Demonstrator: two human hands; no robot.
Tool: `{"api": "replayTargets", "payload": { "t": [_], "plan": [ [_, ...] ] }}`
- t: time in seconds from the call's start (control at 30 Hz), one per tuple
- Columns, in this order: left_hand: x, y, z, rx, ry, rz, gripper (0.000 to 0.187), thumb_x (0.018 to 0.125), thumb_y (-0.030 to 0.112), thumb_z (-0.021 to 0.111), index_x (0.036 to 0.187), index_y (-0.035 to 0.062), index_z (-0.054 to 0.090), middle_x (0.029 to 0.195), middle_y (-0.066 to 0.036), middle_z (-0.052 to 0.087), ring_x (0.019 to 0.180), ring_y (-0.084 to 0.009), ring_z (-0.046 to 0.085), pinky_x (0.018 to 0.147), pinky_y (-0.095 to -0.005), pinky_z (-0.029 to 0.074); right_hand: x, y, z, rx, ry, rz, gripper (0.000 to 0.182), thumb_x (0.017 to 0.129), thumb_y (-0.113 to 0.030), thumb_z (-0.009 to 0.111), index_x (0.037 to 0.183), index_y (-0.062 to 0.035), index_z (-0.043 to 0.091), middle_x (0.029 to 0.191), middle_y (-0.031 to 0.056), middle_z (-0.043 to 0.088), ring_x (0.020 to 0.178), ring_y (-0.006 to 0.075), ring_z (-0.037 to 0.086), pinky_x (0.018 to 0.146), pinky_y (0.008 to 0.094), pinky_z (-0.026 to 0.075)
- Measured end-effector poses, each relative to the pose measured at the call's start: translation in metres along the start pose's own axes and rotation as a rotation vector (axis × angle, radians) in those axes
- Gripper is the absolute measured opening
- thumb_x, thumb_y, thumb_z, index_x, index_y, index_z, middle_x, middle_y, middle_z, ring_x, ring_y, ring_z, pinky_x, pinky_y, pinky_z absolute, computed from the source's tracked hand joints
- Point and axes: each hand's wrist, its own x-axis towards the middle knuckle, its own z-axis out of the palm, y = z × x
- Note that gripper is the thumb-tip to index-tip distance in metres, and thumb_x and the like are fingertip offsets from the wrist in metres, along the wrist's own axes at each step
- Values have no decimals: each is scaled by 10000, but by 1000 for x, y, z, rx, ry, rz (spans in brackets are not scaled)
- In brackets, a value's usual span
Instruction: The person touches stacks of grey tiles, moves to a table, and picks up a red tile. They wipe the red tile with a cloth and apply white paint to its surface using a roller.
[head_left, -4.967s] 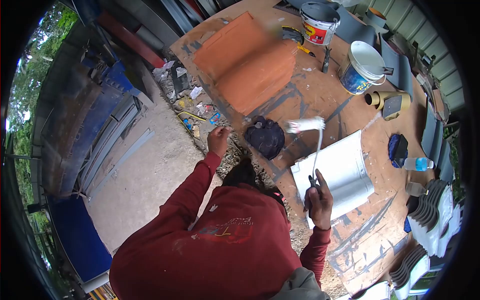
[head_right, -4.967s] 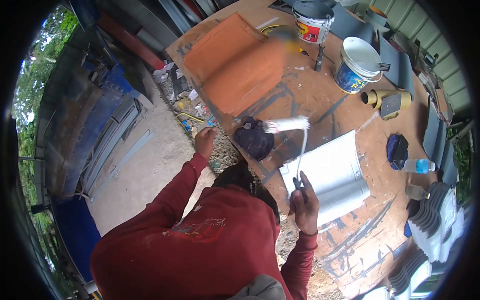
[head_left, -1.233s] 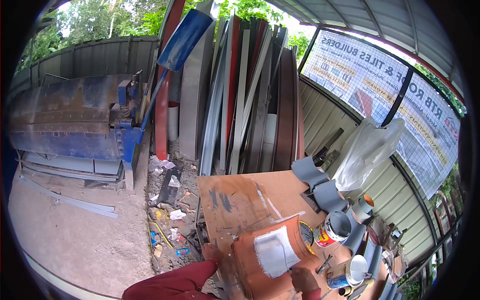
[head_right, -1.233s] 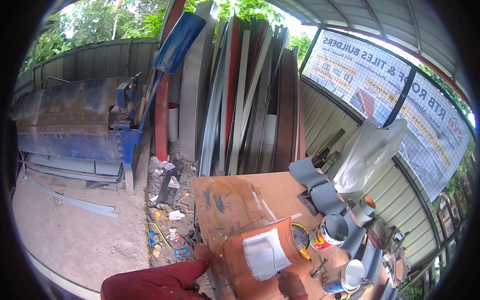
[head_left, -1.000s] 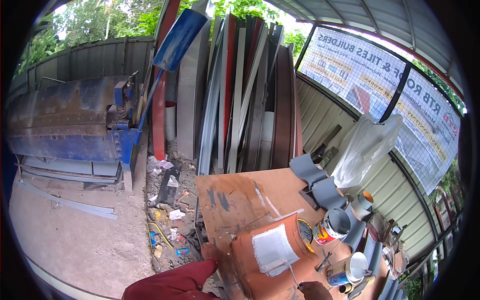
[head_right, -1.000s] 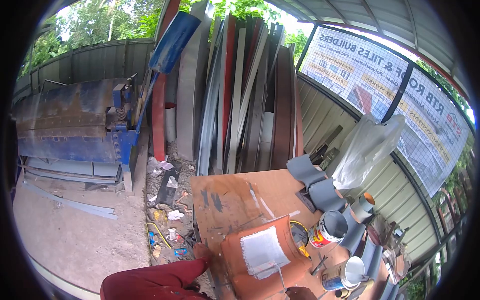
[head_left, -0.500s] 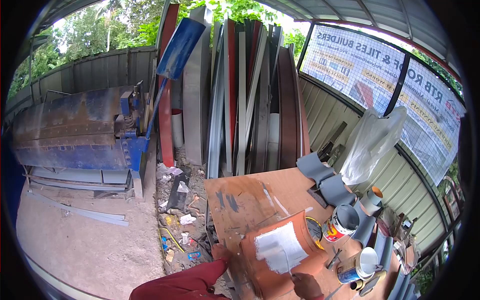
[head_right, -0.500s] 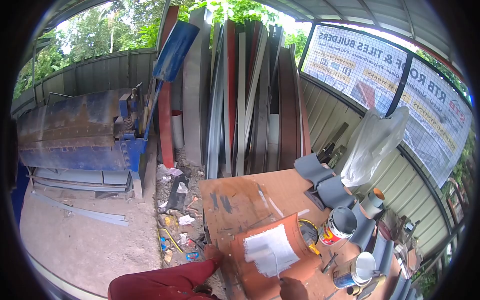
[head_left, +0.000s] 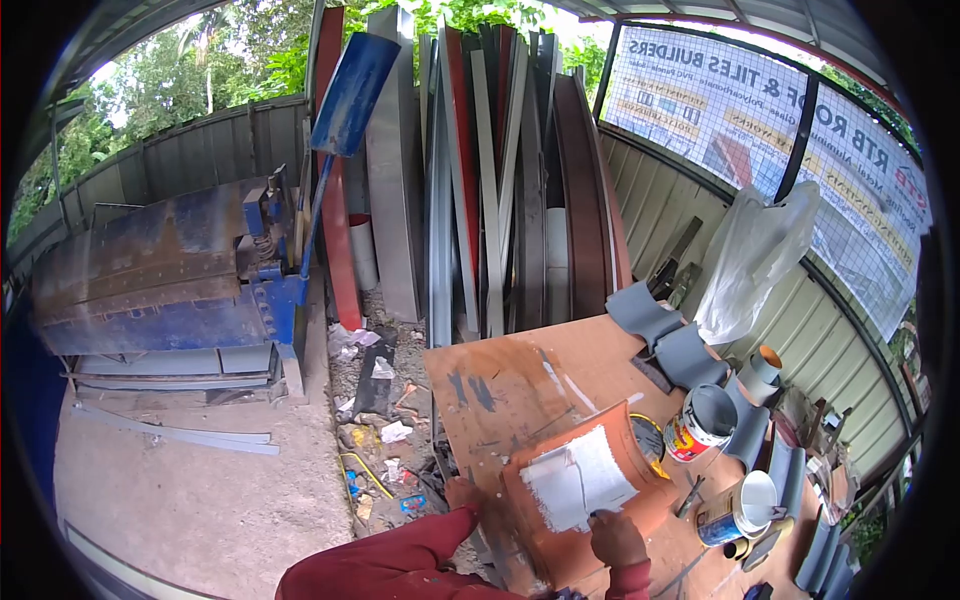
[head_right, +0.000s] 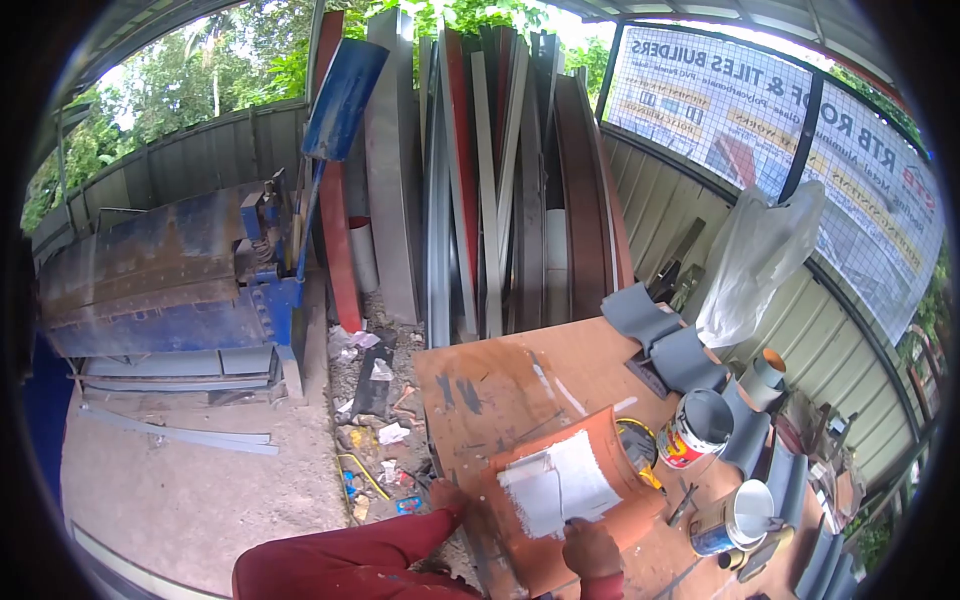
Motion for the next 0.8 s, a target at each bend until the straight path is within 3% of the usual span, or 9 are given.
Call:
{"api": "replayTargets", "payload": {
  "t": [0.23,0.33,0.4,0.5,0.57,0.6,0.63,0.7,0.8],
  "plan": [
    [4,-13,7,12,19,-23,326,1013,230,444,936,-25,633,1003,-277,653,961,-483,617,865,-581,482,-29,35,-21,-12,34,-205,179,950,-236,641,922,-107,762,900,168,739,799,420,711,729,522,581],
    [0,8,-4,0,-126,-93,340,1020,232,438,958,-35,640,1020,-282,653,972,-487,616,868,-570,487,-63,27,-73,-84,-79,17,178,944,-262,658,952,-135,783,886,157,750,835,418,719,763,507,586],
    [0,2,-5,-29,-46,-62,350,1024,238,441,986,-43,646,1006,-293,649,969,-499,612,864,-571,483,-75,25,-83,5,-139,190,195,940,-304,682,1007,-163,798,893,153,760,885,403,727,801,492,589],
    [9,-25,12,28,-191,-60,350,1025,242,445,1000,-41,650,998,-308,648,986,-503,611,867,-570,482,-76,38,-59,30,-89,164,233,953,-320,681,1070,-154,795,937,159,765,900,392,729,820,479,590],
    [5,-10,6,-11,-162,-118,350,1026,246,448,1003,-38,651,999,-310,651,981,-503,618,867,-571,487,-58,85,4,91,-58,-56,243,942,-351,632,1073,-207,778,991,179,751,920,409,727,816,526,589],
    [3,-4,3,-30,-100,-196,349,1027,250,452,1005,-35,652,1001,-312,655,977,-503,624,866,-572,492,-53,55,-4,100,-43,24,234,979,-291,641,1059,-122,783,971,172,760,883,405,725,814,478,590],
    [1,2,6,-44,-92,-198,349,1027,250,452,1005,-35,652,1001,-312,655,977,-503,624,866,-572,492,-49,32,-10,81,-16,76,249,974,-315,642,1065,-132,784,979,174,759,894,407,725,819,477,592],
    [3,-4,5,40,-42,-176,362,1029,261,446,1003,-37,651,1016,-308,661,966,-504,637,871,-579,500,-39,3,-23,74,17,106,264,968,-339,643,1071,-142,786,986,176,757,906,410,725,824,477,594],
    [24,-50,40,279,-131,172,362,1026,260,449,1000,-46,642,1015,-309,657,943,-513,636,858,-598,488,-38,-4,-33,48,-12,241,282,957,-374,637,1073,-171,797,1001,171,760,930,407,730,832,482,595]
  ]
}}
